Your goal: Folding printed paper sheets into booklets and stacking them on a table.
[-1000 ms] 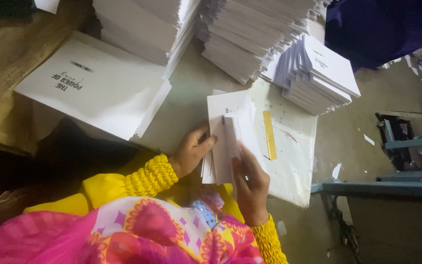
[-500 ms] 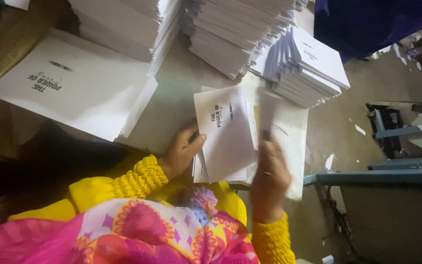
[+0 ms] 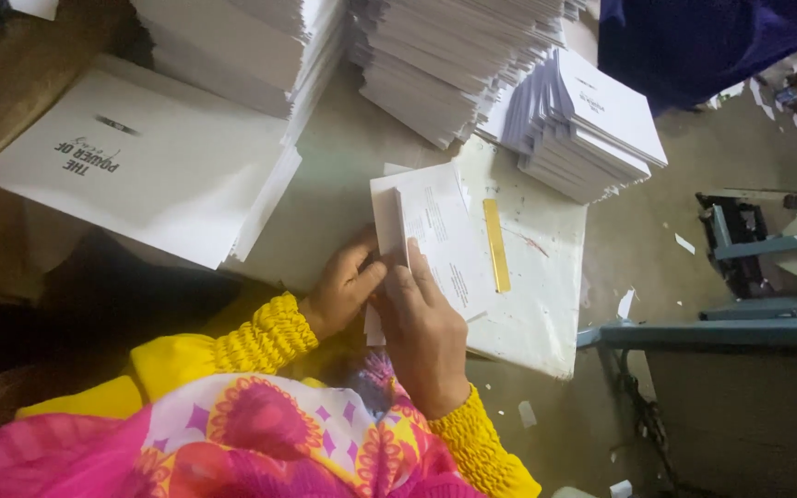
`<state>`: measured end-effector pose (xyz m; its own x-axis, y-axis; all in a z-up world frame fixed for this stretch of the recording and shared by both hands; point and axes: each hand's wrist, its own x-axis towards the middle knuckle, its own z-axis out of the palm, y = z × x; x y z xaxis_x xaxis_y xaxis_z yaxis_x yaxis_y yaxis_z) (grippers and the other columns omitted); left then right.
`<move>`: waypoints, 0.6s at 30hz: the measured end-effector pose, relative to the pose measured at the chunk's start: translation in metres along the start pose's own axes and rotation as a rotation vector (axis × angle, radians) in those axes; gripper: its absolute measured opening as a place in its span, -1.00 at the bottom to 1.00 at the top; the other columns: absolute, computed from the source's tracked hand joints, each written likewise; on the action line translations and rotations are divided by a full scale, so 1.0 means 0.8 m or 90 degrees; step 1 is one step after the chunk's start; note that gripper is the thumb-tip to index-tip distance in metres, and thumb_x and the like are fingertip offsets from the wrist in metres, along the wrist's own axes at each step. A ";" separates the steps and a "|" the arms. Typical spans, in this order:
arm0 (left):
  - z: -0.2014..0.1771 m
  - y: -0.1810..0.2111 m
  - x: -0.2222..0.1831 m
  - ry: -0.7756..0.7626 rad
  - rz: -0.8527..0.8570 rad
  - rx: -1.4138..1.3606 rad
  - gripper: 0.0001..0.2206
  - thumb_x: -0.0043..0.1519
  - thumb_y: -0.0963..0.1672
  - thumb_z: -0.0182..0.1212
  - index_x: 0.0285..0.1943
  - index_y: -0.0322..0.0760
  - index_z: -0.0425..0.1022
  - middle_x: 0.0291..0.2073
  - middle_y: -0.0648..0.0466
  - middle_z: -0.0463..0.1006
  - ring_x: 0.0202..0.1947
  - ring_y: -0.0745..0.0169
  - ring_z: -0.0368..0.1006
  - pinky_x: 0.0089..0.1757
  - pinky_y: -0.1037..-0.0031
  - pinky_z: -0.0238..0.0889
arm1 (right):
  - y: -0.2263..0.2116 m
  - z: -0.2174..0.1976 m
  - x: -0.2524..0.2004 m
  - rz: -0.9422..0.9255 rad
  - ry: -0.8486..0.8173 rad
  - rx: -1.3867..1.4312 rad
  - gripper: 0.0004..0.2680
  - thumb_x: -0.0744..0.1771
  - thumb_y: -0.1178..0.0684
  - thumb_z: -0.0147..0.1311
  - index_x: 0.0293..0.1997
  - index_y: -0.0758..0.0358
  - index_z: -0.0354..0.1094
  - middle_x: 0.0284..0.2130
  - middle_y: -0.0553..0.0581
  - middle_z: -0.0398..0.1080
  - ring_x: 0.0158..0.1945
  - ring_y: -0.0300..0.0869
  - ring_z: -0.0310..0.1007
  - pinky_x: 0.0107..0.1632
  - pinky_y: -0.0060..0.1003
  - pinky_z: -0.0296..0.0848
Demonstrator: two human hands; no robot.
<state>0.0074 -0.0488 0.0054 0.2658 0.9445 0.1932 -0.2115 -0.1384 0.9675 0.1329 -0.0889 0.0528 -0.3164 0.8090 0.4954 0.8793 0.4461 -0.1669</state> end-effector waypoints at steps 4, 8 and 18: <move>-0.003 0.007 0.003 -0.013 -0.009 0.018 -0.63 0.29 -0.10 -0.15 0.26 -0.29 0.25 0.02 -0.21 0.42 0.10 -0.16 0.38 0.08 0.06 0.23 | -0.011 0.000 -0.002 0.020 0.004 0.004 -0.73 0.29 0.15 0.12 0.11 0.16 0.34 0.13 0.38 0.31 0.06 0.28 0.39 -0.16 -0.03 0.53; -0.002 0.003 -0.001 0.000 -0.056 -0.007 -0.68 0.32 -0.05 -0.15 0.16 -0.21 0.36 -0.06 -0.08 0.48 0.03 0.03 0.43 0.05 0.20 0.28 | -0.009 0.005 -0.011 0.037 -0.007 0.052 -0.63 0.29 0.16 0.14 0.24 0.04 0.24 0.17 0.40 0.27 0.10 0.35 0.33 -0.17 -0.06 0.54; 0.005 0.012 0.002 0.045 -0.148 0.078 -0.69 0.17 -0.11 0.16 0.07 -0.35 0.43 -0.12 -0.17 0.51 0.00 -0.11 0.46 0.01 0.12 0.30 | 0.003 -0.003 -0.012 0.106 0.021 0.152 -0.57 0.29 0.18 0.10 0.33 0.09 0.13 0.01 0.41 0.40 0.00 0.25 0.44 -0.13 -0.02 0.52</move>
<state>0.0096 -0.0498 0.0160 0.2272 0.9729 -0.0439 -0.0358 0.0534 0.9979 0.1387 -0.0966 0.0494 -0.1592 0.8675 0.4712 0.8084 0.3886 -0.4423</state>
